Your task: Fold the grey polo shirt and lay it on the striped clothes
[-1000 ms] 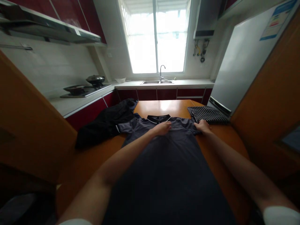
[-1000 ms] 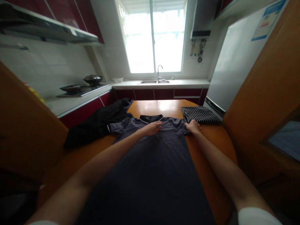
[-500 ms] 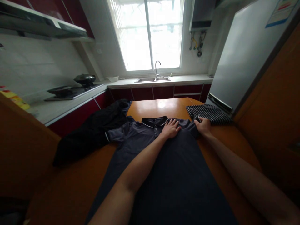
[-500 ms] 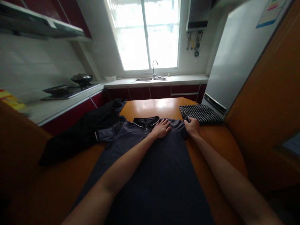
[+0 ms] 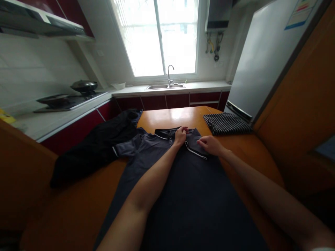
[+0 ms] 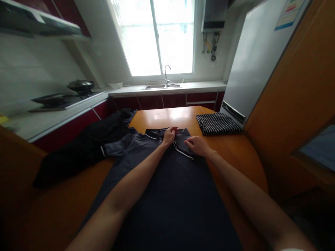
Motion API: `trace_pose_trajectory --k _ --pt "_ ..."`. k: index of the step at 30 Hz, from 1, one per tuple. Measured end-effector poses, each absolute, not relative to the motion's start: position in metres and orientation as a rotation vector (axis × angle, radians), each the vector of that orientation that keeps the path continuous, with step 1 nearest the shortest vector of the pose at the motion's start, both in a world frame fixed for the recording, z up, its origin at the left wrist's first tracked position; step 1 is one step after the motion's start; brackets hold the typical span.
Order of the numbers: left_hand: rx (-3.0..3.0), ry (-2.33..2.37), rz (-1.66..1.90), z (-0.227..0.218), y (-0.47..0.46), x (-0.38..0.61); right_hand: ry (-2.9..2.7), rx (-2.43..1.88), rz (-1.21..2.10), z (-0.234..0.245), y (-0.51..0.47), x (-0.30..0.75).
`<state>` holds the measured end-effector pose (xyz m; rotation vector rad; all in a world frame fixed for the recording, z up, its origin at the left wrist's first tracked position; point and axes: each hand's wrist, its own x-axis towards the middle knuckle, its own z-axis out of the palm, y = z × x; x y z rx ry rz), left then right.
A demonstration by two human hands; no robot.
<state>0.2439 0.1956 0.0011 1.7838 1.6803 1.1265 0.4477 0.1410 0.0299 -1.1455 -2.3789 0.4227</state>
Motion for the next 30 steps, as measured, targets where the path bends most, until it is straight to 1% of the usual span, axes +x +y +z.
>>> trace_pose_trajectory --k 4,10,13,17,19,23,30 --pt "1.779 1.642 1.036 0.01 0.193 0.244 -2.046 -1.292 0.27 0.007 0.168 0.459" --pt "1.787 1.545 0.776 0.025 0.19 0.24 -1.891 -1.388 0.527 -0.018 0.196 0.474" --pt "1.807 1.509 0.715 0.033 0.185 0.237 -1.893 -1.347 0.502 -0.022 0.199 0.473" --pt "1.979 1.479 0.484 0.042 0.182 0.233 -2.042 -1.275 0.368 -0.024 0.194 0.467" --pt "2.042 1.492 0.423 0.042 0.183 0.233 -2.139 -1.296 0.312 -0.023 0.19 0.464" --pt "2.032 1.595 0.484 0.037 0.188 0.236 -2.196 -1.394 0.264 -0.023 0.186 0.462" --pt "1.899 1.791 0.657 0.026 0.211 0.244 -1.976 -1.518 0.333 -0.021 0.186 0.461"
